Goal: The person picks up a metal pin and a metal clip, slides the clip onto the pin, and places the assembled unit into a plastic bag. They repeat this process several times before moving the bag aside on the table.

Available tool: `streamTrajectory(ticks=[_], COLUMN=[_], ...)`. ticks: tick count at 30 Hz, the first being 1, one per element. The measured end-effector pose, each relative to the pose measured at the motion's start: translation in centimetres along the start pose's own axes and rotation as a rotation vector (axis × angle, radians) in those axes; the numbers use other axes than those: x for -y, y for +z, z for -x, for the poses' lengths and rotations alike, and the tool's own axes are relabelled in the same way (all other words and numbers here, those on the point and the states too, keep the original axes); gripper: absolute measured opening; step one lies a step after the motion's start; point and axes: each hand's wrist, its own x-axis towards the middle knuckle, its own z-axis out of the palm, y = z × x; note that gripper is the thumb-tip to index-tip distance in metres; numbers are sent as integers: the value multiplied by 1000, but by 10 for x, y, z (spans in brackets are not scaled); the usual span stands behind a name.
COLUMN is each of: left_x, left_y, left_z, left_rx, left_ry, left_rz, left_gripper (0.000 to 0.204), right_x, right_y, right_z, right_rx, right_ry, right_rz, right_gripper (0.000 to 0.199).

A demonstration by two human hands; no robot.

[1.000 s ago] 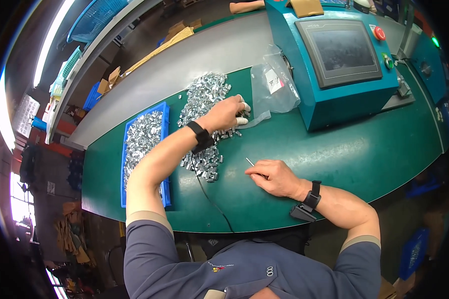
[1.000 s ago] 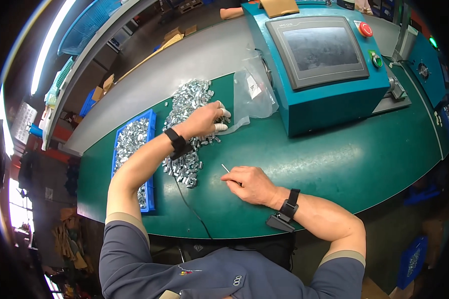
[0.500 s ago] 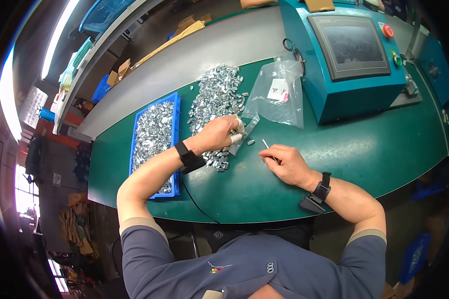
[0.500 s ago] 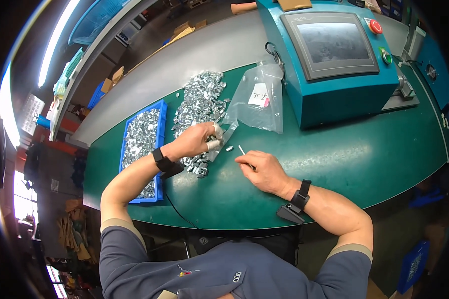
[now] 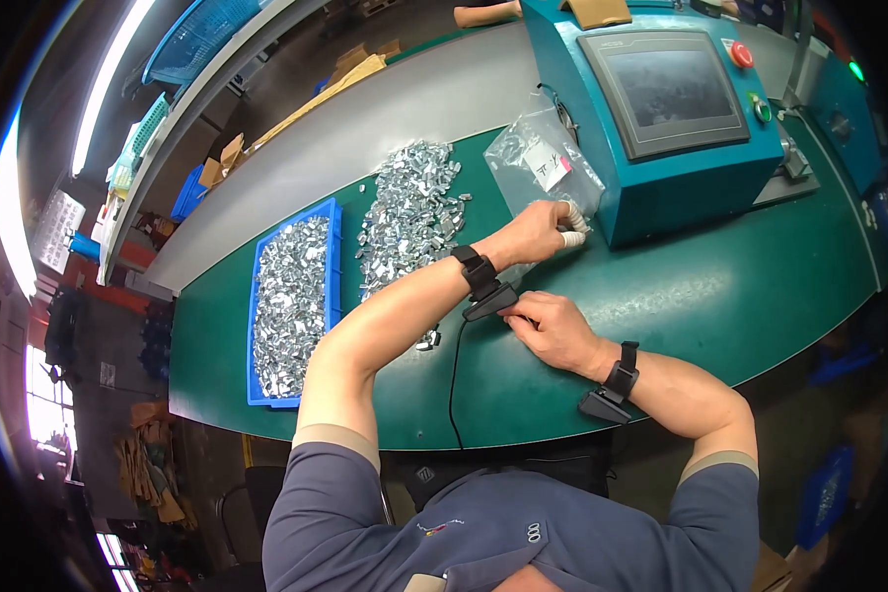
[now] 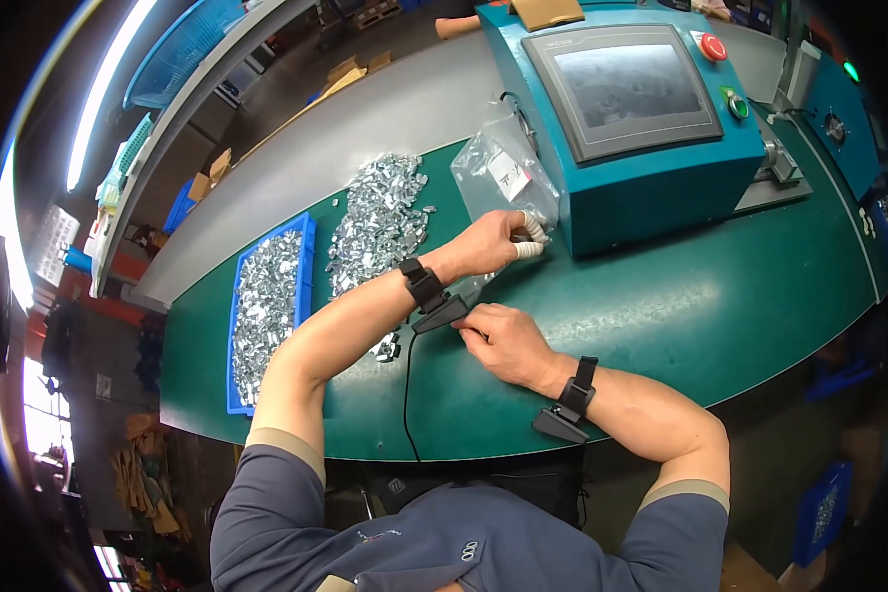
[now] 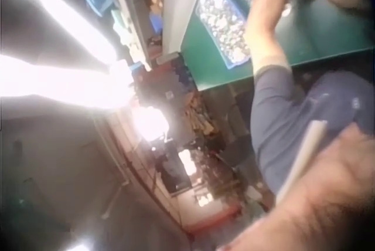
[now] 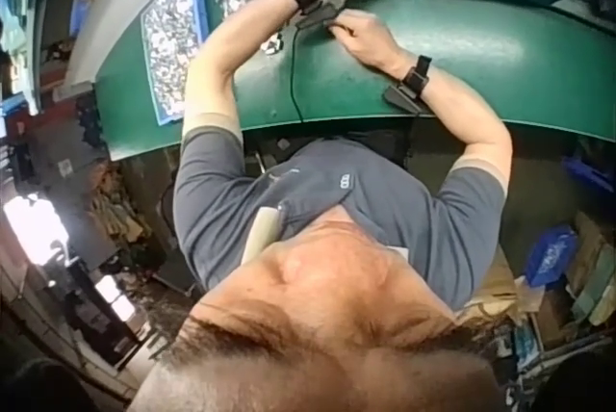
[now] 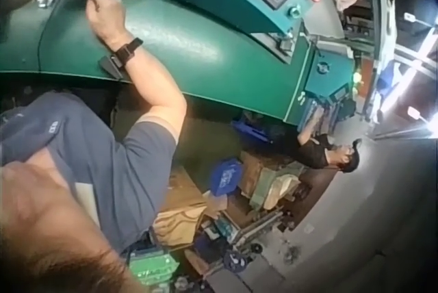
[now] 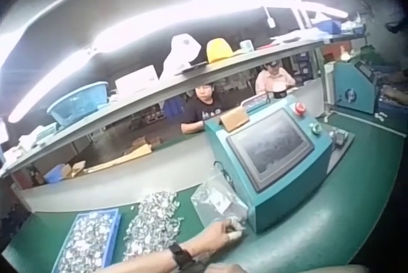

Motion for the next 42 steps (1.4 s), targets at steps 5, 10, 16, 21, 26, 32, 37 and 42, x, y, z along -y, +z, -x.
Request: streamTrajectory(ticks=[5, 10, 16, 21, 26, 32, 37, 42], left_x=[-6, -18, -1, 8, 16, 19, 16, 16], left_y=[-17, -59, 1, 59, 77, 82, 81, 82], left_z=[20, 118, 279, 335, 346, 350, 348, 348], left_rx=[-11, -252, -537, -705, -799, -795, -796, -801], left_ry=[-35, -75, -218, -311, -283, -283, -251, -269], left_rz=[96, 60, 374, 398, 439, 453, 453, 339], left_gripper=[27, 22, 16, 16, 18, 19, 19, 17], right_x=[-2, 12, -3, 10, 42, 83, 77, 83], right_y=[0, -5, -2, -1, 21, 68, 70, 72], right_z=[2, 1, 2, -7, 0, -3, -2, -13], right_rx=[21, 66, 72, 46, 221, 294, 348, 453], right_ry=[-6, 25, 107, 179, 358, 404, 372, 262], right_rz=[-10, -92, -234, -183, -377, -514, -390, -245], right_gripper=[18, 35, 31, 24, 20, 12, 12, 10])
